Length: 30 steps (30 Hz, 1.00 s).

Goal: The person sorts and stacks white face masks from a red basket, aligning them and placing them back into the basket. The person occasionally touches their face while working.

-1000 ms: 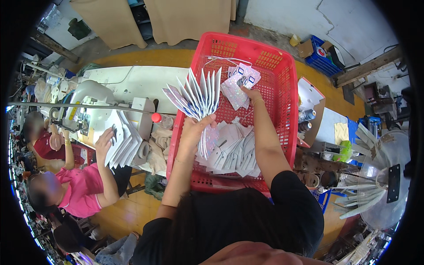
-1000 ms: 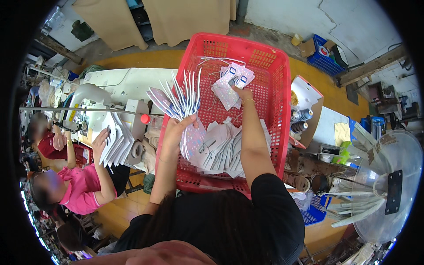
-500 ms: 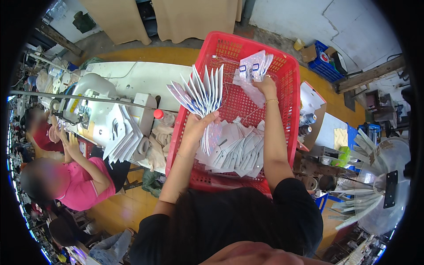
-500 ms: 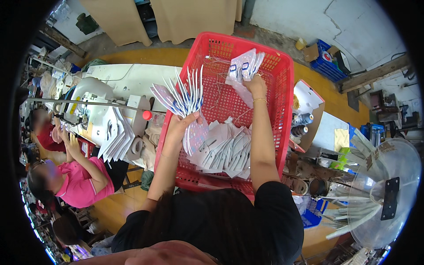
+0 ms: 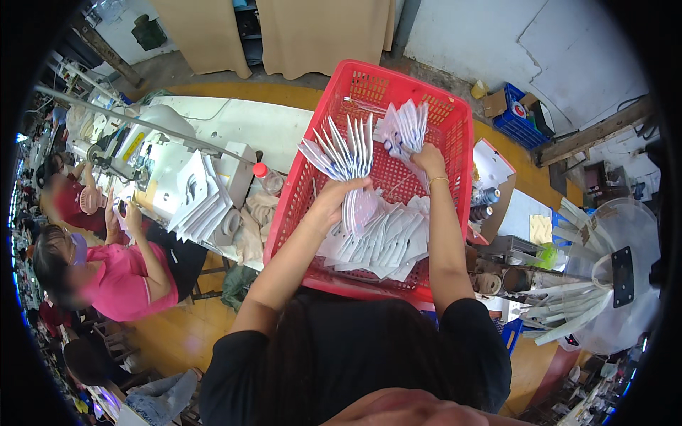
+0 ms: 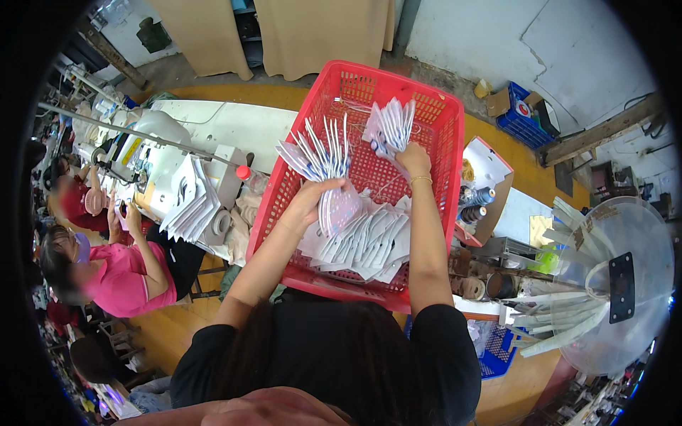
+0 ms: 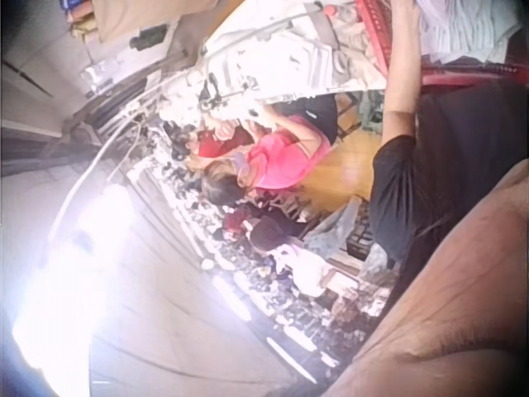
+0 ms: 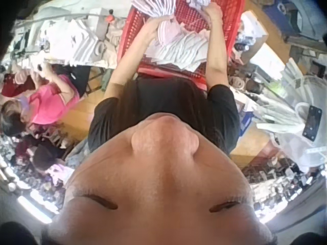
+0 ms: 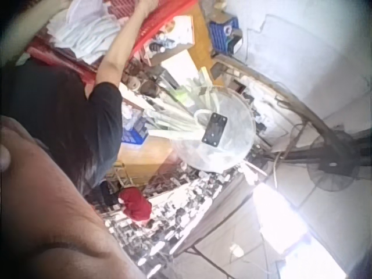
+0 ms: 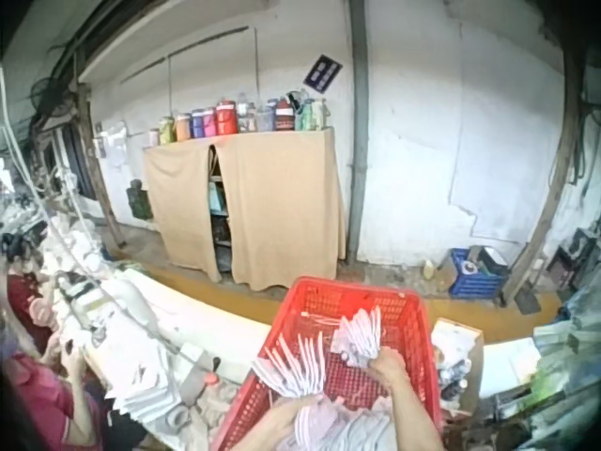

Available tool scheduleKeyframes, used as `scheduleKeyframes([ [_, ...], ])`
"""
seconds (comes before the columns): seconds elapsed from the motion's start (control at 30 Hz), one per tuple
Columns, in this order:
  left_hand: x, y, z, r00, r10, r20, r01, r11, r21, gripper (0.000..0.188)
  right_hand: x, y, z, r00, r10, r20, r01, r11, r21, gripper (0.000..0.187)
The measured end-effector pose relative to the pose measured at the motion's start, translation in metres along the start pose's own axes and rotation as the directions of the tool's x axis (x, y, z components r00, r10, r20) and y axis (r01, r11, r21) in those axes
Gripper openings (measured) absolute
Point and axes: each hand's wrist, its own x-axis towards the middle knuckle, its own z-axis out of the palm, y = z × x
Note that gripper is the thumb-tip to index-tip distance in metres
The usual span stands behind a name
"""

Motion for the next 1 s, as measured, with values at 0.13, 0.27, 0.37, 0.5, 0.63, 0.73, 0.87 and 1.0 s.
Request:
scheduleKeyframes([
  [0.13, 0.011, -0.007, 0.026, 0.929, 0.328, -0.174, -0.331, 0.944, 0.009, 0.030, -0.062, -0.044, -0.058, 0.992, -0.058, -0.108, 0.058, 0.998, -0.008, 0.033],
  [0.27, 0.002, -0.005, 0.055, 0.881, 0.465, -0.088, -0.472, 0.875, -0.103, 0.037, -0.137, -0.085, -0.059, 0.950, -0.281, -0.133, 0.291, 0.955, 0.062, 0.039],
  [0.37, -0.020, 0.006, 0.054, 0.915, 0.396, -0.083, -0.398, 0.917, -0.017, 0.038, -0.172, -0.084, -0.051, 0.853, -0.501, -0.148, 0.522, 0.830, 0.197, 0.045],
  [0.5, -0.042, 0.019, 0.041, 0.936, 0.352, -0.011, -0.345, 0.924, 0.163, 0.034, -0.190, -0.075, -0.042, 0.801, -0.586, -0.126, 0.580, 0.705, 0.409, 0.052],
  [0.63, -0.050, 0.010, 0.039, 0.889, 0.440, -0.128, -0.429, 0.897, 0.107, 0.029, -0.186, -0.082, -0.023, 0.892, -0.405, -0.200, 0.435, 0.649, 0.624, 0.050],
  [0.73, -0.052, 0.003, 0.042, 0.877, 0.448, -0.173, -0.446, 0.893, 0.052, 0.029, -0.184, -0.083, -0.012, 0.868, -0.415, -0.272, 0.482, 0.580, 0.657, 0.041],
  [0.87, -0.054, -0.002, 0.041, 0.859, 0.464, -0.215, -0.474, 0.881, 0.009, 0.031, -0.190, -0.071, -0.020, 0.838, -0.502, -0.213, 0.532, 0.668, 0.520, 0.040],
  [1.0, -0.056, -0.007, 0.033, 0.910, 0.404, -0.099, -0.398, 0.915, 0.068, 0.034, -0.200, -0.069, -0.034, 0.799, -0.553, -0.236, 0.600, 0.706, 0.376, 0.047],
])
